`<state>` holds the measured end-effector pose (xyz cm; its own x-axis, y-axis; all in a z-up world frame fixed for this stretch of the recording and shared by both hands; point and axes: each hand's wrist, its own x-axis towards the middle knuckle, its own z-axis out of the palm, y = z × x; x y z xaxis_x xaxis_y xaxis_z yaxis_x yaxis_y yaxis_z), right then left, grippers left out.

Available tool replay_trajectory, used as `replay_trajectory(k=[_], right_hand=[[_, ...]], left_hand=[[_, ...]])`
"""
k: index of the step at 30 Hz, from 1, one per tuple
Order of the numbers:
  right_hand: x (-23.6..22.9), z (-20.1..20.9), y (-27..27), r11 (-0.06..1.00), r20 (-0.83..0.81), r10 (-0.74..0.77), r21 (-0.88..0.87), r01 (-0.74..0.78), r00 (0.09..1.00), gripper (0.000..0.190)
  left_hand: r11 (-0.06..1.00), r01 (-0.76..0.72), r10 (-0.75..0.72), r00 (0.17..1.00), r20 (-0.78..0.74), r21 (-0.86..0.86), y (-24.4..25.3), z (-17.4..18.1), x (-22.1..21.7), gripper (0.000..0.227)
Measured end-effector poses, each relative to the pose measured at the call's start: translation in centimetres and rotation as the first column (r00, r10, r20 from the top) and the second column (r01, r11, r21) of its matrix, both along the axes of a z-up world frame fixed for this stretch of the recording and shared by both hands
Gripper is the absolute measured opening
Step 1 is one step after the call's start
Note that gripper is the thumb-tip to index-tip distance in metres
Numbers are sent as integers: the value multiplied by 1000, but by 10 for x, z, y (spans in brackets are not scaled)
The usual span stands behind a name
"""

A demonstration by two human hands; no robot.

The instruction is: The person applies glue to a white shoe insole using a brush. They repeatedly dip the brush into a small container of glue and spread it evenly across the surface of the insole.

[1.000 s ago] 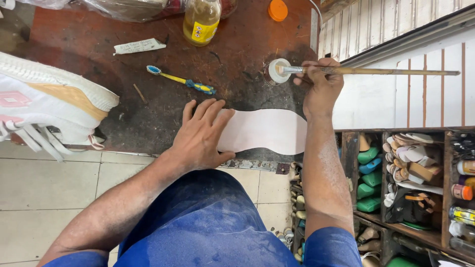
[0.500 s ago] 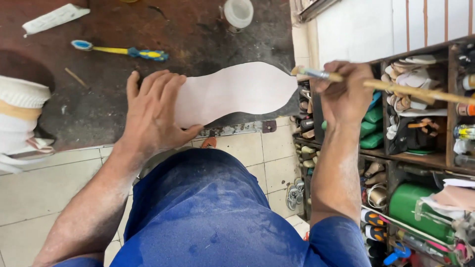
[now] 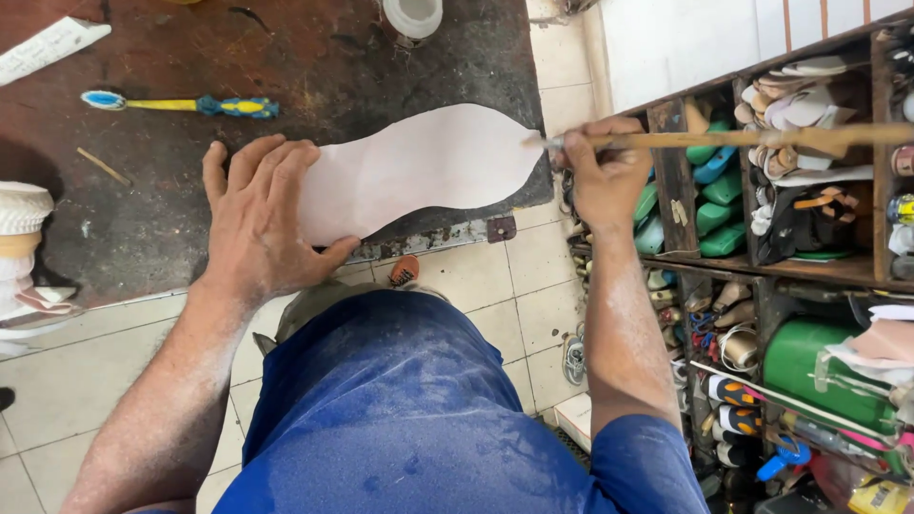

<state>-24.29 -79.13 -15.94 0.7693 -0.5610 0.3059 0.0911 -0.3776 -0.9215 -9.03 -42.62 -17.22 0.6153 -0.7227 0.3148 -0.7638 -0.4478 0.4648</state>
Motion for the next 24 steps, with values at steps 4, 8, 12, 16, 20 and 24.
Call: replay_trajectory(k=[4, 8, 12, 16, 20, 24], right_hand=[[-2, 5, 10, 996, -27, 91, -3, -91, 995, 25], [3, 3, 0, 991, -53, 131, 4, -131, 990, 24], [0, -8, -13, 988, 33, 57, -142, -52, 998, 25], [-20, -2, -1, 996, -13, 15, -89, -17, 1000, 25], [2, -2, -10, 990, -32, -49, -132, 45, 998, 26], [-3, -8, -12, 990, 45, -6, -142, 12, 999, 24]], left_hand=[[1000, -15, 15, 1000, 11, 5, -1, 0, 0, 95], [1000, -4, 4, 1000, 24, 0, -1, -1, 0, 92], [1000, -13, 13, 1000, 11, 27, -1, 0, 0, 93], [998, -10, 8, 999, 37, 54, 0, -3, 2, 93], [999, 24, -26, 999, 45, 34, -1, -3, 4, 92], [999, 0, -3, 999, 46, 54, -1, -2, 3, 90]])
